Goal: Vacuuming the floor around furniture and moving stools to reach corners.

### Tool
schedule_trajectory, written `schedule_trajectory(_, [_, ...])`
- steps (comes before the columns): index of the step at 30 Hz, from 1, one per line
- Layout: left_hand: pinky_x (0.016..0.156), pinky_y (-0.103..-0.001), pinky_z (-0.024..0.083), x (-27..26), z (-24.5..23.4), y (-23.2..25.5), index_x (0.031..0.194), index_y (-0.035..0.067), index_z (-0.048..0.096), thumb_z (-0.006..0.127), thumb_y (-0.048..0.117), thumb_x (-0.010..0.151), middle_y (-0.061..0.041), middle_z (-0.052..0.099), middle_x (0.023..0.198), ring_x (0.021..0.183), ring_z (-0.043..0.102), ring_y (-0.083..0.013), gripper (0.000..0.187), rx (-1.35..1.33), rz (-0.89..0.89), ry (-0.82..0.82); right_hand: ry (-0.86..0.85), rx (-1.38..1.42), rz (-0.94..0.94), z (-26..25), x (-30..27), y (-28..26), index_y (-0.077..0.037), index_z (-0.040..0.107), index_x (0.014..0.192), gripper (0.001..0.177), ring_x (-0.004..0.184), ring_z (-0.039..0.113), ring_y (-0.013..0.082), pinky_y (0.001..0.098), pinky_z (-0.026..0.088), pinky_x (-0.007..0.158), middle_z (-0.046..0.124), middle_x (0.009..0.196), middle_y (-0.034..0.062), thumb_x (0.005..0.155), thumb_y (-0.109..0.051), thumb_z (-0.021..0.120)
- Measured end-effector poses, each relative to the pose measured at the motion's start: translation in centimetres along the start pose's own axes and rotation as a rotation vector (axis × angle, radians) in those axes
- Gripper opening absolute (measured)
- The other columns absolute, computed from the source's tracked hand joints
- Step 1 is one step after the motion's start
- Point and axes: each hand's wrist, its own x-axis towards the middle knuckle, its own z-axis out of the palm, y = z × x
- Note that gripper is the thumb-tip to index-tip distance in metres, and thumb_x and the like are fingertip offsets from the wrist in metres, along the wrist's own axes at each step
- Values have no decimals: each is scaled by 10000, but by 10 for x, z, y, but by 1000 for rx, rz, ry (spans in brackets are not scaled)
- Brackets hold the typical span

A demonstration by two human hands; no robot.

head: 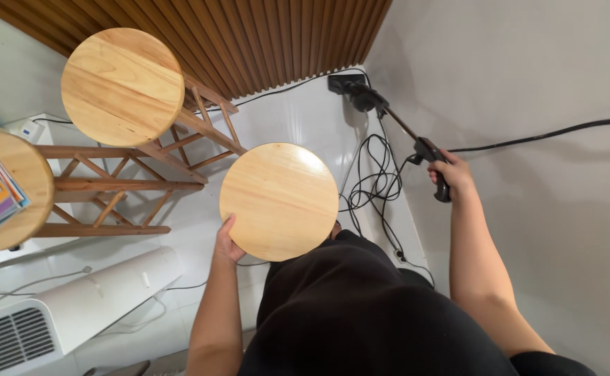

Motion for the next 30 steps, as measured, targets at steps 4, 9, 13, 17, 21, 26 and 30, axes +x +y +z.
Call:
schedule_trajectory(4, [990, -535, 531, 12, 8, -2, 1399, -12, 505, 546, 312, 924, -219, 644, 1334, 1204, 634, -389, 577, -7, -49, -35, 83, -41, 3, 7, -3, 4, 13, 468, 1509, 728, 585, 595, 145, 286, 495, 511, 666, 790, 114, 810, 74, 659])
schedule_trajectory(9, [950, -565, 526, 5, 19, -10, 1366, -21, 525, 537, 258, 791, -221, 650, 1282, 1155, 636, -417, 639, 15, -75, 59, 36, -59, -3, 15, 3, 24, 5, 464, 1520, 740, 580, 591, 134, 279, 495, 521, 652, 793, 94, 814, 55, 678])
schedule_trajectory(13, [988, -535, 519, 7, 27, -15, 1397, -27, 512, 559, 232, 788, -226, 636, 1307, 1181, 617, -415, 663, -46, -71, -113, 32, -28, 51, 21, -27, 28, -24, 486, 1512, 733, 570, 582, 119, 268, 501, 520, 661, 788, 73, 806, 40, 673])
schedule_trajectory(17, [1022, -524, 514, 26, 39, -21, 1418, -6, 497, 542, 196, 754, -205, 618, 1354, 1225, 609, -395, 695, 37, 50, -73, 83, -94, 100, -12, -69, 31, -33, 534, 1483, 705, 566, 568, 129, 275, 485, 518, 642, 774, 76, 797, 48, 675])
schedule_trajectory(21, [1036, -524, 512, 57, 34, -36, 1439, -64, 474, 548, 168, 800, -231, 593, 1342, 1225, 591, -415, 683, 13, 48, -92, 108, -233, 128, -65, -140, 36, -27, 625, 1441, 610, 573, 535, 132, 280, 448, 529, 618, 765, 95, 834, 20, 666])
schedule_trajectory(26, [1027, -506, 517, 60, 97, -51, 1389, -10, 514, 531, 150, 744, -195, 621, 1320, 1222, 606, -390, 664, 43, 96, -73, 152, -209, 205, -98, -201, 34, -25, 634, 1411, 593, 580, 554, 127, 277, 466, 538, 637, 768, 96, 821, 25, 673])
schedule_trajectory(30, [1066, -492, 494, 71, 151, -52, 1382, 7, 526, 554, 144, 753, -177, 615, 1335, 1258, 588, -375, 644, 82, 173, -208, 145, -196, 240, -107, -207, 37, -16, 616, 1396, 585, 573, 562, 126, 278, 479, 534, 655, 777, 89, 816, 30, 681])
